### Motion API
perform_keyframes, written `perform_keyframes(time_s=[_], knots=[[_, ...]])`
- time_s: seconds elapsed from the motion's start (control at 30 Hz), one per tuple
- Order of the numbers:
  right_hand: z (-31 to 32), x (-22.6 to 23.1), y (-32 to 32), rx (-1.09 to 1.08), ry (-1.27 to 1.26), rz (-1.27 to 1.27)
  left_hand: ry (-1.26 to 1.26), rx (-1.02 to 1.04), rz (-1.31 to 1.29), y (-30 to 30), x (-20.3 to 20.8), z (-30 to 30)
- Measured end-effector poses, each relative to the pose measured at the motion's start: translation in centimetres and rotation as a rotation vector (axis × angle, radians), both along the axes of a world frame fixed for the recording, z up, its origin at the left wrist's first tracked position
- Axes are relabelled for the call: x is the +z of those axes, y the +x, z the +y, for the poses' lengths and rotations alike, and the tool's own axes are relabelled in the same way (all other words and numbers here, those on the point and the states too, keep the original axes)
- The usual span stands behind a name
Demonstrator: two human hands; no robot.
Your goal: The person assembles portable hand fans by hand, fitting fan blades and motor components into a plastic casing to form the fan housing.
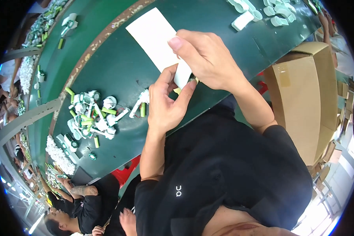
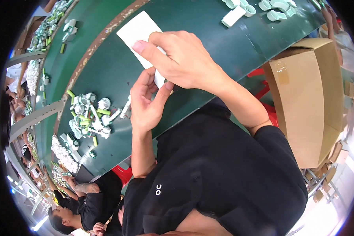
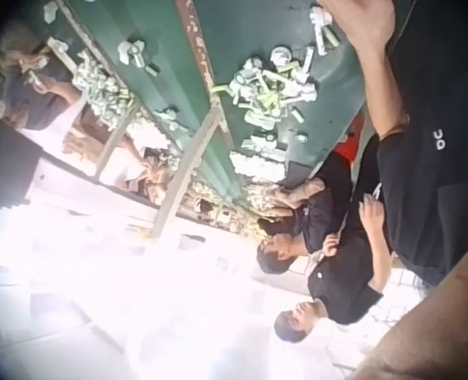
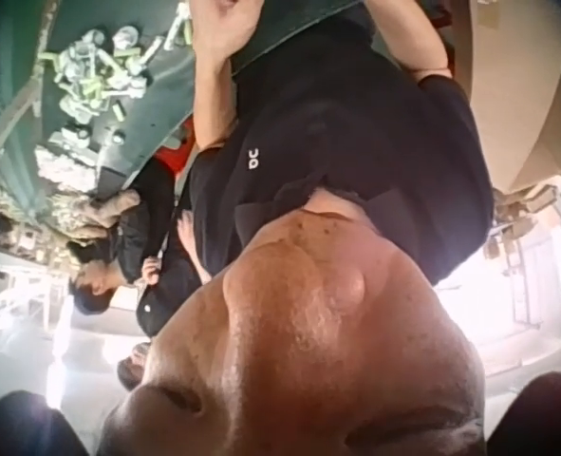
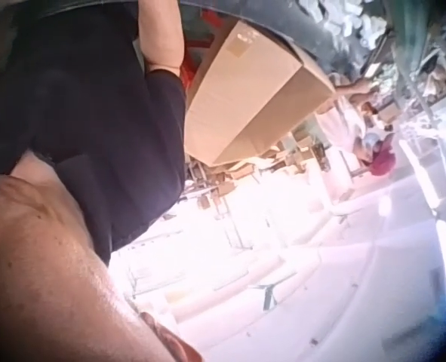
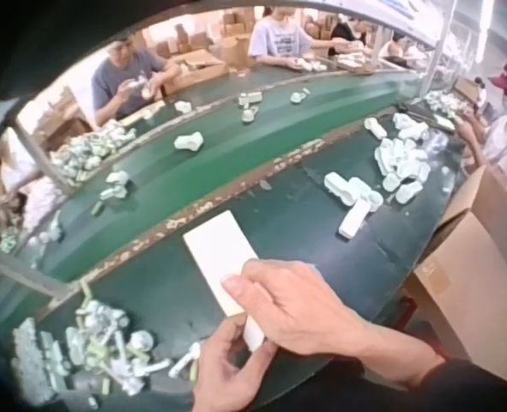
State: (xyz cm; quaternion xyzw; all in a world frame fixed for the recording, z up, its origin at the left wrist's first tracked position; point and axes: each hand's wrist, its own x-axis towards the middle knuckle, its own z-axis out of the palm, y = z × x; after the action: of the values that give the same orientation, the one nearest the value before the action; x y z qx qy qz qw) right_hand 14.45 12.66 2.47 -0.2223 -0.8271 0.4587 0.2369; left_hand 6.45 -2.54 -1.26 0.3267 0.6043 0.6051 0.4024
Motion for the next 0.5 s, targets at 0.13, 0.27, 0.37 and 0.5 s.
perform_keyframes(time_s=[0.13,0.27,0.37,0.5], knots=[[-0.2,0.8,-0.1,0.133,-0.102,0.105,0.036,0.079,0.053,0.6,-0.3,-0.6],[-0.5,1.3,0.6,0.311,-0.054,-0.021,-0.042,0.043,0.37,-0.1,-1.1,-1.0],[-0.9,0.6,0.2,0.13,-0.083,0.264,0.042,0.097,0.101,0.1,-0.2,-1.0],[0.8,0.6,1.2,-0.003,-0.282,0.262,0.182,0.157,-0.33,-2.6,1.3,-1.3]])
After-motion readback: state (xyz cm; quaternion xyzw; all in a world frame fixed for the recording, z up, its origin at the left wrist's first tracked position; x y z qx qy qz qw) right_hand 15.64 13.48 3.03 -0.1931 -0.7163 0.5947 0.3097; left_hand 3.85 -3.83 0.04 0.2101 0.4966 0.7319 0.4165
